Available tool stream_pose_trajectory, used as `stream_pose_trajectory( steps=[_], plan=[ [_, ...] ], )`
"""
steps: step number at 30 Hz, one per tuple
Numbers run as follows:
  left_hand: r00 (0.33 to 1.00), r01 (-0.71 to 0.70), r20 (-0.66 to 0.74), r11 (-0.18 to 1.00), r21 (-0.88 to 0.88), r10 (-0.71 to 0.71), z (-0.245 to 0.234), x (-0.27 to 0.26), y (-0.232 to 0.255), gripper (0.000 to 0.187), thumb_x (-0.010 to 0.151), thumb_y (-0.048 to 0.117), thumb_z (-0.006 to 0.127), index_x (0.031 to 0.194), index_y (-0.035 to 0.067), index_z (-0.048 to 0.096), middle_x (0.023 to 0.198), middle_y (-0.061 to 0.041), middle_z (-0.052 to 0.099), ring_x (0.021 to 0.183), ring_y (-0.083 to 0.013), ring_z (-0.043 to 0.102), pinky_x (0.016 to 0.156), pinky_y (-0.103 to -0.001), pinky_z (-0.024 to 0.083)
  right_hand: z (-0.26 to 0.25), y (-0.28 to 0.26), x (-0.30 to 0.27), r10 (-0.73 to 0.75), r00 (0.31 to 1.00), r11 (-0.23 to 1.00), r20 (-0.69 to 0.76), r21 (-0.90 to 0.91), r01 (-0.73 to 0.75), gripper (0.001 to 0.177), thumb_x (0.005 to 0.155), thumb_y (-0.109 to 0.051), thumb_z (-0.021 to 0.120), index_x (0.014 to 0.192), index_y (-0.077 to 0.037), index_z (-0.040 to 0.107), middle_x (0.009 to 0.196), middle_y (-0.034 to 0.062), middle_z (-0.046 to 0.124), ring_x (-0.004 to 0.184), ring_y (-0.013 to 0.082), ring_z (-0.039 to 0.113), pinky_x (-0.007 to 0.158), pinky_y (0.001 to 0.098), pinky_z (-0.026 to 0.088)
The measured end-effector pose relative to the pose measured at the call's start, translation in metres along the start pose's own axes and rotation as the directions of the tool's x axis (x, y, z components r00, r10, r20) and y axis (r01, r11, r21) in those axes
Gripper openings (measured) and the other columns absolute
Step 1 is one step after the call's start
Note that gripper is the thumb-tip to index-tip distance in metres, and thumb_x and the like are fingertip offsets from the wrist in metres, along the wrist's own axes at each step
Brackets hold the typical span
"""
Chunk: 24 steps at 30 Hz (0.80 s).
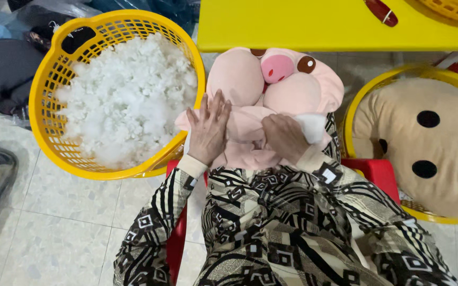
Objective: The person sits cross-legged and repeatedly scoops white synthetic stuffing from a yellow basket, then inserts it into a pink plush toy held on their lap. They continue adding stuffing by hand until the toy is visibly filled, then set it aside.
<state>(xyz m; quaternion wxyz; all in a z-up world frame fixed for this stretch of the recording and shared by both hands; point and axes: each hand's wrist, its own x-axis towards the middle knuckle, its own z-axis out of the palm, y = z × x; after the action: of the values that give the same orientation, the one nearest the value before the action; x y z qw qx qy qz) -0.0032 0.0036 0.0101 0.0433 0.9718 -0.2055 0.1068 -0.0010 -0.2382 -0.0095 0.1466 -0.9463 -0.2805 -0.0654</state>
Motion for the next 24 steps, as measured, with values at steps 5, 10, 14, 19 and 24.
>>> stream_pose_trajectory(
  steps=[5, 10, 14, 19, 24],
  plan=[
    [0.979, -0.19, -0.139, 0.915, -0.355, 0.149, 0.025, 0.025, -0.026, 0.06, 0.081, 0.024, 0.075, 0.133, 0.007, 0.049, 0.157, -0.02, 0.034, 0.14, -0.0396, 0.035, 0.105, -0.069, 0.032, -0.004, 0.051, 0.014, 0.24, 0.966, 0.97, -0.099, -0.004, -0.242, 0.006, 0.101, -0.008, 0.059, 0.1, -0.003, 0.06, 0.097, 0.0168, 0.067, 0.083, 0.0372, 0.065, 0.073, 0.0473, 0.051],
    [0.955, -0.26, -0.17, 0.963, -0.074, 0.244, 0.036, 0.028, -0.024, 0.016, 0.091, 0.02, 0.067, 0.102, 0.017, 0.056, 0.153, -0.009, 0.051, 0.145, -0.03, 0.045, 0.123, -0.06, 0.035, -0.012, 0.041, 0.02, -0.078, 0.982, 0.996, -0.173, -0.061, 0.069, 0.012, 0.09, -0.009, 0.063, 0.099, -0.002, 0.062, 0.109, 0.0159, 0.063, 0.102, 0.0321, 0.063, 0.083, 0.0411, 0.054],
    [0.986, -0.133, -0.121, 0.979, -0.155, 0.115, 0.019, 0.039, -0.017, 0.033, 0.076, 0.012, 0.066, 0.109, 0.01, 0.068, 0.151, -0.016, 0.048, 0.134, -0.0364, 0.044, 0.109, -0.064, 0.032, -0.012, 0.021, 0.02, -0.229, 0.953, 0.968, -0.201, -0.152, 0.2, 0.022, 0.086, -0.018, 0.066, 0.1, -0.001, 0.067, 0.121, 0.0163, 0.059, 0.114, 0.0306, 0.055, 0.091, 0.0451, 0.046],
    [0.973, -0.172, -0.171, 0.982, -0.083, 0.156, 0.006, 0.04, -0.012, 0.05, 0.059, 0.01, 0.063, 0.108, 0.014, 0.075, 0.142, -0.019, 0.048, 0.128, -0.0399, 0.046, 0.101, -0.077, 0.032, -0.009, 0.02, 0.025, -0.056, 0.996, 0.953, -0.066, -0.3, 0.033, 0.031, 0.083, -0.014, 0.066, 0.111, 0.001, 0.068, 0.129, 0.0142, 0.058, 0.125, 0.0299, 0.05, 0.099, 0.047, 0.039],
    [0.953, -0.302, -0.075, 0.905, -0.299, 0.293, 0.047, 0.02, 0.023, 0.019, 0.097, 0.017, 0.062, 0.112, 0.007, 0.068, 0.124, -0.009, 0.057, 0.122, -0.0282, 0.055, 0.11, -0.043, 0.049, -0.003, 0.028, 0.031, -0.059, 0.998, 0.975, -0.024, -0.218, 0.052, 0.049, 0.071, -0.016, 0.066, 0.115, 0.005, 0.064, 0.133, 0.019, 0.053, 0.128, 0.0341, 0.045, 0.103, 0.0573, 0.034]
  ],
)
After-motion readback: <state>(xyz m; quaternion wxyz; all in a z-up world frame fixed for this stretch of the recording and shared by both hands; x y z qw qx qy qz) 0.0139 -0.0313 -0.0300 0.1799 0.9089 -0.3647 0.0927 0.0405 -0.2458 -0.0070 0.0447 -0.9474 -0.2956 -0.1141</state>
